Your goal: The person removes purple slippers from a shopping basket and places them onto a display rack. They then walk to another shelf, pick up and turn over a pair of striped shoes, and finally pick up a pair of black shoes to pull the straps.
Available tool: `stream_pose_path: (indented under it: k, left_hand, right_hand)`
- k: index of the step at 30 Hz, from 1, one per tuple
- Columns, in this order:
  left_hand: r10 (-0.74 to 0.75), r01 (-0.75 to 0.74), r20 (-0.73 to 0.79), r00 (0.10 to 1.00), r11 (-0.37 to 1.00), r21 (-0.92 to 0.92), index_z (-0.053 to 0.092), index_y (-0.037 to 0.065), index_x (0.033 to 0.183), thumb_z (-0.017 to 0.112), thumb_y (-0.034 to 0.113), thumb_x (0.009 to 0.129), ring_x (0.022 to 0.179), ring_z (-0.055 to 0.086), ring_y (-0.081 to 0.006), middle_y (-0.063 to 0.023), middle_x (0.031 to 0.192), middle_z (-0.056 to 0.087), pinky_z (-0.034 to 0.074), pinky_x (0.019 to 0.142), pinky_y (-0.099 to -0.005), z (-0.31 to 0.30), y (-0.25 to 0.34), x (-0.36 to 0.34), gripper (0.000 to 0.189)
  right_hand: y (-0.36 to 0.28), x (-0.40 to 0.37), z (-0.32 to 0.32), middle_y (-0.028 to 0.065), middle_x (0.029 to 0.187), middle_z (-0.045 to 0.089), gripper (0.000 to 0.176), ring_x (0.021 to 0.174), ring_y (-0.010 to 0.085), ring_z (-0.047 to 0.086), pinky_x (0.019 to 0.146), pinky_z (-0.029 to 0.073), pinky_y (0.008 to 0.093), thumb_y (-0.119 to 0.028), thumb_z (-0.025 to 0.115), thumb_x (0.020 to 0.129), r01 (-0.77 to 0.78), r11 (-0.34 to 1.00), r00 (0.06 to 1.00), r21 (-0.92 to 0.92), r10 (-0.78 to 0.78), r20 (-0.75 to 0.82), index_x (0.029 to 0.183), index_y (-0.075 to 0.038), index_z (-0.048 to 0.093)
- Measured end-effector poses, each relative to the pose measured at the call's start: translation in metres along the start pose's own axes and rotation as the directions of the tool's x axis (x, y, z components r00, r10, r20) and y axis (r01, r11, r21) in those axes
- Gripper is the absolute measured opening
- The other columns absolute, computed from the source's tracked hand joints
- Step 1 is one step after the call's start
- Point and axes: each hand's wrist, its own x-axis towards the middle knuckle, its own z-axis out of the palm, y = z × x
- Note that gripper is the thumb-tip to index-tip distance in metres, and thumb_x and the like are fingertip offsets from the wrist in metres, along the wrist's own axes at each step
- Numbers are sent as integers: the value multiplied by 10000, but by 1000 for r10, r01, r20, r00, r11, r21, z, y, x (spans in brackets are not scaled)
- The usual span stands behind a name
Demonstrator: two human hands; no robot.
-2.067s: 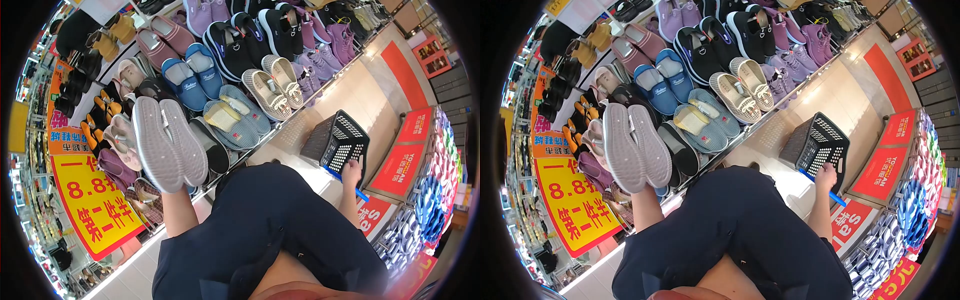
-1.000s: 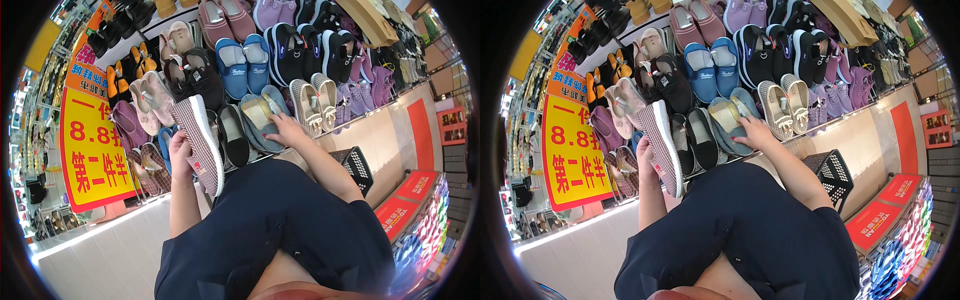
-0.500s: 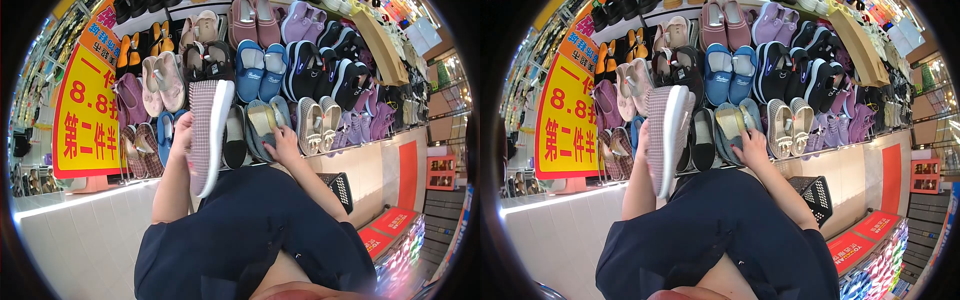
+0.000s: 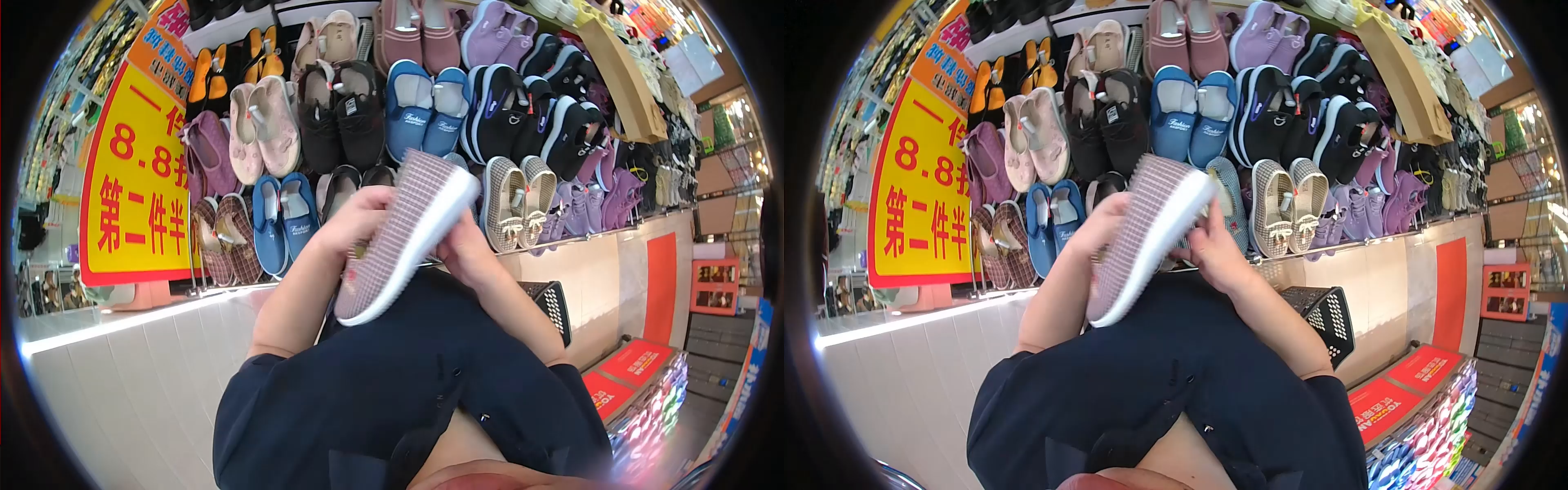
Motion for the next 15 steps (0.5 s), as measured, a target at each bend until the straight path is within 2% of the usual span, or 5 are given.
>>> stream_pose_path:
  k: [1, 3, 7, 11, 15]
  left_hand:
    - [-1, -13, 77, 997, 983, 184, 686, -11, 1034, 621, 28, 855, 798, 668, -115, -48, 938, 705, 536, 690, -255, 4, -3, 8, 194]
    - [-21, 13, 34, 999, 976, 217, 698, -6, 960, 580, 9, 832, 744, 612, -97, -22, 878, 672, 482, 667, -236, 24, -4, 24, 174]
    - [8, -25, 90, 996, 980, 196, 694, 9, 1022, 539, 58, 891, 870, 594, -105, -55, 949, 674, 482, 790, -258, 58, 0, 53, 209]
    - [277, -488, 480, 833, 776, 399, 678, 26, 1097, 423, 279, 1036, 1051, 554, -232, -141, 1036, 591, 408, 972, -334, 73, -21, 55, 364]
    - [144, -320, 292, 945, 577, 751, 649, 14, 1008, 531, 436, 1005, 930, 555, -328, -185, 1027, 526, 444, 872, -395, 99, -39, 29, 438]
  right_hand:
    - [4, 0, -4, 86, 1525, 373, 996, 1309, 266, 500, 1026, 482, 459, -520, 706, 877, -60, 993, 997, 98, 64, -32, 1572, -184, 78]
    - [10, -5, -8, 59, 1449, 484, 803, 1300, 243, 510, 1081, 442, 469, -573, 657, 885, 110, 989, 992, 95, -103, -79, 1495, -152, 346]
    - [-7, -21, -10, 122, 1459, 478, 677, 1337, 276, 476, 1124, 405, 448, -554, 397, 1031, 263, 948, 945, 180, -216, -244, 1477, -46, 360]
    - [-18, -29, -34, 124, 1460, 476, 670, 1336, 276, 477, 1127, 403, 450, -544, 397, 1034, 321, 927, 926, 193, -265, -271, 1481, -46, 357]
    - [9, -26, -69, 127, 1461, 474, 662, 1335, 276, 478, 1129, 401, 452, -534, 397, 1037, 242, 953, 927, 183, -172, -332, 1484, -47, 354]
